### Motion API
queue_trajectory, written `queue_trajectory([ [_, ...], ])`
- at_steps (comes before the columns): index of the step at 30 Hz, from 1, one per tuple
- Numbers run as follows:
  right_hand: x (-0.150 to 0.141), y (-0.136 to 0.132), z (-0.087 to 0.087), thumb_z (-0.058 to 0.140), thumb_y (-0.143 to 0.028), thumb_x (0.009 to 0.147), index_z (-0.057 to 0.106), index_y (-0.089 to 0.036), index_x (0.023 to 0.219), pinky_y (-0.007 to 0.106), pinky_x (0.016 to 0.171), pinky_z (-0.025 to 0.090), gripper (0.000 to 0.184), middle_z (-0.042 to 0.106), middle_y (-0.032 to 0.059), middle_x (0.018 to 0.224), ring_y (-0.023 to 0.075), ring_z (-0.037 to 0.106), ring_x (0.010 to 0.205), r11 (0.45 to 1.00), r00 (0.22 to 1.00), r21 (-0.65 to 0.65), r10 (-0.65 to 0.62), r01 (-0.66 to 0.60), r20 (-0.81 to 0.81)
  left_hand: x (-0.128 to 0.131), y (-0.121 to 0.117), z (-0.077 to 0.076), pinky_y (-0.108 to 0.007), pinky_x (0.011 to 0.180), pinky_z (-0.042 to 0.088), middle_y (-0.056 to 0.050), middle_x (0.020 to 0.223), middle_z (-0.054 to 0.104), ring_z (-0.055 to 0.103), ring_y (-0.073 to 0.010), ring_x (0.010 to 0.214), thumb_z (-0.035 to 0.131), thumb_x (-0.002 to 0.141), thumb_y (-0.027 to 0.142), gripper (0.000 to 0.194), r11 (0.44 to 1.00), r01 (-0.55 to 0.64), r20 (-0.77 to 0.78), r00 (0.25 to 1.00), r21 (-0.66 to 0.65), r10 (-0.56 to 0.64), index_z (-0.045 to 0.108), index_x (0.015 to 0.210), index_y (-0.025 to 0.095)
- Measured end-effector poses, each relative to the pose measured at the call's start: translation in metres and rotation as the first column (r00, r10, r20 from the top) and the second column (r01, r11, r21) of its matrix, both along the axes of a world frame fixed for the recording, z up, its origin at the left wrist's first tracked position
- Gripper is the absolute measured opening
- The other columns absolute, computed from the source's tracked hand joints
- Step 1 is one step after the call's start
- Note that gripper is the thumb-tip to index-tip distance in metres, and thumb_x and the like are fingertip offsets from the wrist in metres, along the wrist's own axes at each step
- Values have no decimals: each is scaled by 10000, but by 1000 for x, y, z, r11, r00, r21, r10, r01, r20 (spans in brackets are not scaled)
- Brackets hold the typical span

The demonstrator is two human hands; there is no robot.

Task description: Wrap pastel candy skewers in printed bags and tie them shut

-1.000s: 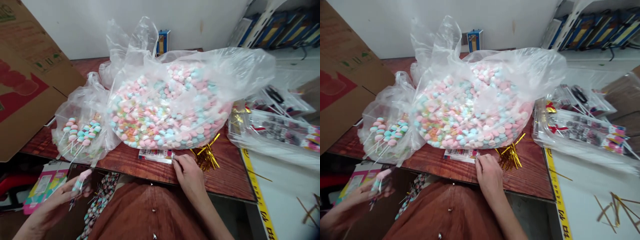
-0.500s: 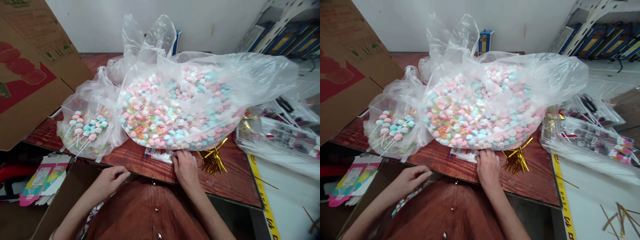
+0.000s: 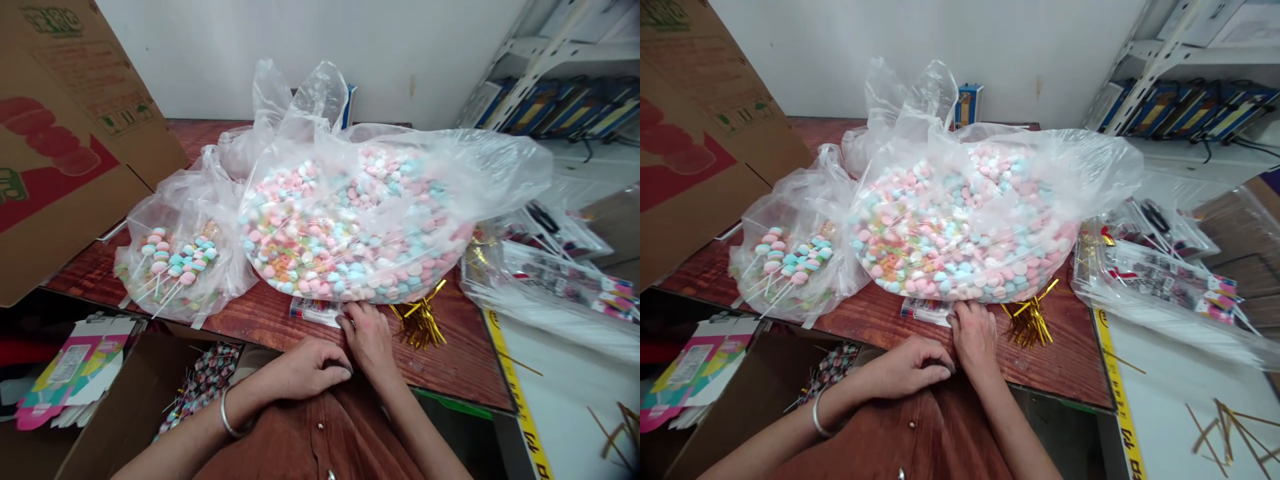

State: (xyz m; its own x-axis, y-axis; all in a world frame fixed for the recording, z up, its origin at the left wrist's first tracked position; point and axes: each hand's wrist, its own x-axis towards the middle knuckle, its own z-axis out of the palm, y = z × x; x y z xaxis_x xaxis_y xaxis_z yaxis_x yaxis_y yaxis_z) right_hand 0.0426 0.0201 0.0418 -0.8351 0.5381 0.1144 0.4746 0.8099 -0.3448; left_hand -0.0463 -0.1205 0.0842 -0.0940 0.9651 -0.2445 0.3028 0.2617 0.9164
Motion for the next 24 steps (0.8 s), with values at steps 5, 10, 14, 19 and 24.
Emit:
queue_trajectory([
  [5,-1,-3,-4,511,-136,966,653,-188,834,301,696,303,201,693,54,871,198,586,808,1000,996,8,-17,17,-83,2,-2,-4,-249,701,457,-34,800,738,620,-165,722,589,857,215,188,990,-141,144,979,-11,141,774,866,183],
  [10,17,-11,11,469,-198,1005,629,-192,797,298,723,358,262,651,48,812,195,572,806,999,976,36,35,-28,-214,7,3,-10,-261,750,489,-83,937,740,654,-169,817,730,806,344,271,877,-435,634,624,-203,457,757,1015,173],
  [14,33,-20,30,526,-189,986,668,-210,938,337,795,417,151,676,62,897,206,586,861,990,881,111,127,-85,-456,8,11,-2,-319,870,514,-87,994,736,662,-181,927,788,776,374,263,687,-678,839,193,-261,509,744,934,168],
  [19,32,-23,40,689,-392,884,544,-203,1301,406,892,520,480,664,129,1203,248,638,1063,793,754,-607,-365,-55,-546,6,23,11,-270,801,535,-31,924,732,661,-131,821,865,687,235,263,567,-777,844,90,-273,529,723,898,168],
  [24,23,-23,48,658,-425,892,681,-193,938,318,831,516,238,735,36,926,192,655,874,416,783,-883,-466,-218,-413,8,35,19,-313,899,522,-56,951,743,679,-166,892,848,707,244,266,593,-794,828,239,-134,507,723,926,159],
])
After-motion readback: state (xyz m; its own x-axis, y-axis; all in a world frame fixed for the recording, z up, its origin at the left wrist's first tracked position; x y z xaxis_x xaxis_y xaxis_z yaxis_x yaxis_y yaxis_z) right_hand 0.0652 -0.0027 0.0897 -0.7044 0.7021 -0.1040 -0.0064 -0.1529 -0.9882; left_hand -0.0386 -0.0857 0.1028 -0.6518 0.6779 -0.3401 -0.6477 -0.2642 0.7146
